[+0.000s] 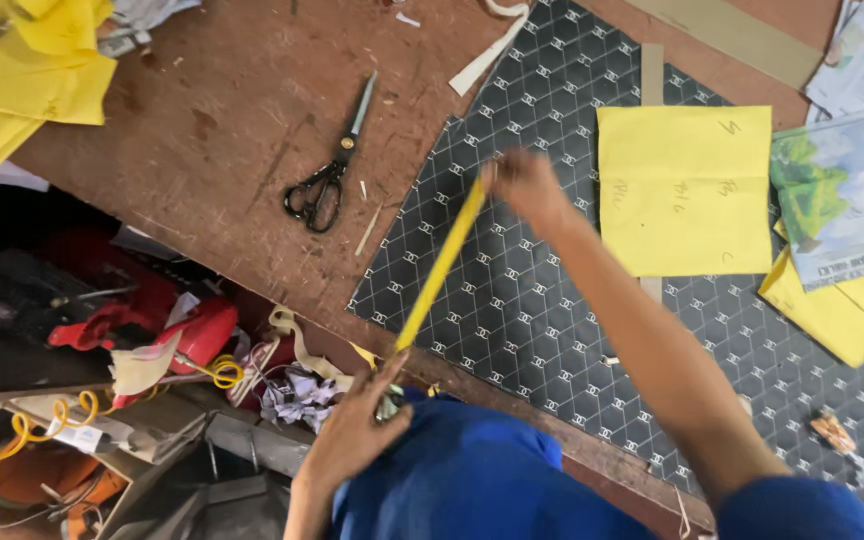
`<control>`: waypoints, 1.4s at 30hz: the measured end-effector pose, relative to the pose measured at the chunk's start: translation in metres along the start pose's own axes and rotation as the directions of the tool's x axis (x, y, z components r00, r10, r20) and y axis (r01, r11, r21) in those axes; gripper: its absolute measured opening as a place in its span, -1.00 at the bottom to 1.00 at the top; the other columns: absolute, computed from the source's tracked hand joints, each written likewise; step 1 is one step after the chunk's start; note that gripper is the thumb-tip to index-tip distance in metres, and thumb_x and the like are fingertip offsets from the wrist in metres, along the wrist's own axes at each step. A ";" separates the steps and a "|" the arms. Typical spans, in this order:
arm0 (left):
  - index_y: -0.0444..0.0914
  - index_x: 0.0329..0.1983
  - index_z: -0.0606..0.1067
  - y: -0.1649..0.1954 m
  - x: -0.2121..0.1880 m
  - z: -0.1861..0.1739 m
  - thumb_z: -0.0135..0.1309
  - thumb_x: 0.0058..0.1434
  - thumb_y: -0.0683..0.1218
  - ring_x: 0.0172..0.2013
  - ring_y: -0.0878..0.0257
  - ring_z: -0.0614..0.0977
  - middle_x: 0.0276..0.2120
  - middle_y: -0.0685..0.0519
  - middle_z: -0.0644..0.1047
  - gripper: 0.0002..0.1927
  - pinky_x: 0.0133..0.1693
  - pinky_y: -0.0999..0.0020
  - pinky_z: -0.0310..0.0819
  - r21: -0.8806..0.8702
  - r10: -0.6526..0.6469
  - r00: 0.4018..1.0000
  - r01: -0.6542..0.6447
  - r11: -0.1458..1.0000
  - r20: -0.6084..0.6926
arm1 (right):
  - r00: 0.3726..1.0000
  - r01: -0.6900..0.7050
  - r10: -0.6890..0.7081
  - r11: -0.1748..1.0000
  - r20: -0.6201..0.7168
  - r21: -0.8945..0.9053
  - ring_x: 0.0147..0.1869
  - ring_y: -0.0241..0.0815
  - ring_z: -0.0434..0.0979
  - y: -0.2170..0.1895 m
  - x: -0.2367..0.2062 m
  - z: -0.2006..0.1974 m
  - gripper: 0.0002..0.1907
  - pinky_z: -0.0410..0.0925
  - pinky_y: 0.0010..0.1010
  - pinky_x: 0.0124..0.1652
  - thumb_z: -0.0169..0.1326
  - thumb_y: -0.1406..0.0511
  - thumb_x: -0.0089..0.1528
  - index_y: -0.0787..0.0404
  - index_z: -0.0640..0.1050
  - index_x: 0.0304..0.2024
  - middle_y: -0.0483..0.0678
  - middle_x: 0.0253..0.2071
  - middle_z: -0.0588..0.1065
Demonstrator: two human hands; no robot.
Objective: The person measures a black patterned fabric sheet using a tape measure and a ruler, marks lines with a white marker, and then cuts the fabric with scissors. The person also handles yellow paper and a cardboard strip during the process.
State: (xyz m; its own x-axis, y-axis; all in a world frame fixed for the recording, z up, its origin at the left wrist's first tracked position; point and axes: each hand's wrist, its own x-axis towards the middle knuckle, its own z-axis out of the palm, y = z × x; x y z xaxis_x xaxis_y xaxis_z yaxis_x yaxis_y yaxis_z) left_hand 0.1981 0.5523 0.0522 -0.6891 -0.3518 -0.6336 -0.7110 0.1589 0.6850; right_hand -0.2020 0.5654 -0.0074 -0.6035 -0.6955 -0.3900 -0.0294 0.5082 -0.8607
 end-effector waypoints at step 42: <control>-0.08 0.43 0.30 -0.052 0.041 -0.026 0.15 0.07 0.06 0.19 -0.06 0.49 0.17 -0.11 0.45 -0.21 0.18 0.17 0.35 -0.015 0.071 0.966 -0.077 0.997 -0.247 | 0.922 0.378 -0.332 0.885 -0.201 0.272 -0.32 -0.33 0.57 0.008 0.106 0.057 -0.91 0.43 -0.50 -0.27 0.28 0.58 0.22 0.43 0.61 -0.26 -0.07 -0.35 0.59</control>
State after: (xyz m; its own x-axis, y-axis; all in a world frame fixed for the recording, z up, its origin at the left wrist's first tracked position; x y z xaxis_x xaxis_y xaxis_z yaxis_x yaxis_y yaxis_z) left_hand 0.2100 0.5053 0.0002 -0.6816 -0.5565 -0.4750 -0.6538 0.1718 0.7369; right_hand -0.2206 0.4673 -0.0743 -0.7066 -0.7076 -0.0078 -0.0377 0.0487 -0.9981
